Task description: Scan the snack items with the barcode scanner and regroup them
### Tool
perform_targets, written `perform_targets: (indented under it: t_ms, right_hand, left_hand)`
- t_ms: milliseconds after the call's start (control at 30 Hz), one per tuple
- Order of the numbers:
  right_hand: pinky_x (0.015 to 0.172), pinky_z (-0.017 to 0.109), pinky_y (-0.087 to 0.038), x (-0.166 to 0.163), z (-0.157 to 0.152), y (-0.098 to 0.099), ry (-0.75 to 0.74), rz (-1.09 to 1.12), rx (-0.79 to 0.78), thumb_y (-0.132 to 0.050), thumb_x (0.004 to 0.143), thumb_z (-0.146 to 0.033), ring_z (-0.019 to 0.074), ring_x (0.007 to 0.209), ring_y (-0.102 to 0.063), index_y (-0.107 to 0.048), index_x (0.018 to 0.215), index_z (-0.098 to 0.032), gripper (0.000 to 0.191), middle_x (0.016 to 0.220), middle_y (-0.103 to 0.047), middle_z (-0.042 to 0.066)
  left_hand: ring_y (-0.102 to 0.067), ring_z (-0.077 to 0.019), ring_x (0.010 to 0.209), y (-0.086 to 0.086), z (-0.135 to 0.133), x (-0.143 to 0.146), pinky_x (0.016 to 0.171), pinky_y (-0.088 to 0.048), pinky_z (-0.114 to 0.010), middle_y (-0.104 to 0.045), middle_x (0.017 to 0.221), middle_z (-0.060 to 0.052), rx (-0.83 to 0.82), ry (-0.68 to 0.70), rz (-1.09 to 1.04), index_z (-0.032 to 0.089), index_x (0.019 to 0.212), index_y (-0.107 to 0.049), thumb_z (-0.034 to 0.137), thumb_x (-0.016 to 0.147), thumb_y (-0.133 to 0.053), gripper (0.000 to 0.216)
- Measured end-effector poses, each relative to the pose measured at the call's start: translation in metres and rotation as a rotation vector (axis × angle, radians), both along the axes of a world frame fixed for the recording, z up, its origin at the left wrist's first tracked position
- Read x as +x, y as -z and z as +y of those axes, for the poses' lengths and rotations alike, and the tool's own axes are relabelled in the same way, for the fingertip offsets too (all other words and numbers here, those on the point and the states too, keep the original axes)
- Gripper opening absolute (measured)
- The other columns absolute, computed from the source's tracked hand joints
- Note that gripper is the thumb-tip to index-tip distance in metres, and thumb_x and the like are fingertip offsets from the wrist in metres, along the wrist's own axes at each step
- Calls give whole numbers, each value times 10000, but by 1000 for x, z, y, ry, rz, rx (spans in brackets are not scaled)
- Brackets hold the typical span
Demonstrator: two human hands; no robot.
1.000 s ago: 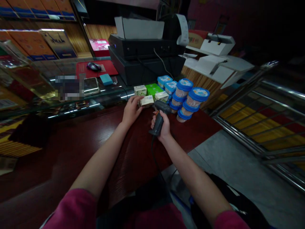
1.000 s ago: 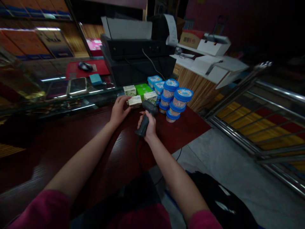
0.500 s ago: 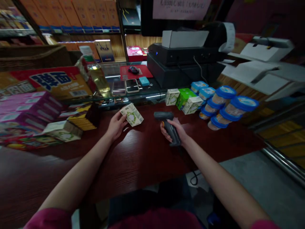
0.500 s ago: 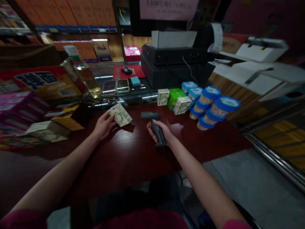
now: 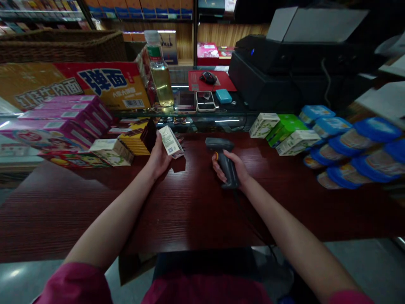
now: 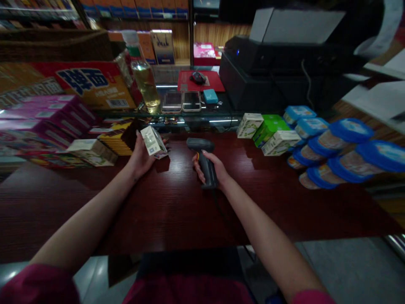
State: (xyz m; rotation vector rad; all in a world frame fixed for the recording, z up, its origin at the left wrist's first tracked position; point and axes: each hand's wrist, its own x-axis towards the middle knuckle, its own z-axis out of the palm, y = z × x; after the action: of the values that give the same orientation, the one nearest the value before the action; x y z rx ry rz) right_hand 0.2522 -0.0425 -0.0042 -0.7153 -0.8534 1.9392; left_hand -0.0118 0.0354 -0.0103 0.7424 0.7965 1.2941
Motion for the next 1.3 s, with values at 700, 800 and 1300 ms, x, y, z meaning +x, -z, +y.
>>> perform_targets:
  t_ms: [700,800,1300]
  right_hand:
    - [308,200,-420,-9,-10,-3,-71,31,-22,-604,916,-509,101,410,-475,-626,965,-159,354,669,-595,-11]
    - [309,195,-416,-7,-12,-4,-59,51,-20,-593,922,-506,98,411,-469,-622,953,-161,347,663,-591,-14]
    - [301,183,-446,-13,-22,-5,-174,52,-7,-620,912,-526,93,396,-500,-623,941,-159,368,650,-605,-22]
  left_hand:
    - [-721,-255,1160,-11,-20,9,913,-647,-346,-750,1230,-120,-61,109,-67,159,1296,-647,599,1024,-440,557]
    - [-746,-227,1078,-10,-19,10,897,-640,-308,-768,1173,-108,-89,87,-86,153,1308,-638,574,1041,-431,540]
    - [-765,-197,981,-10,-13,16,937,-613,-316,-793,1109,-82,-163,34,-173,202,1358,-611,628,1034,-417,569]
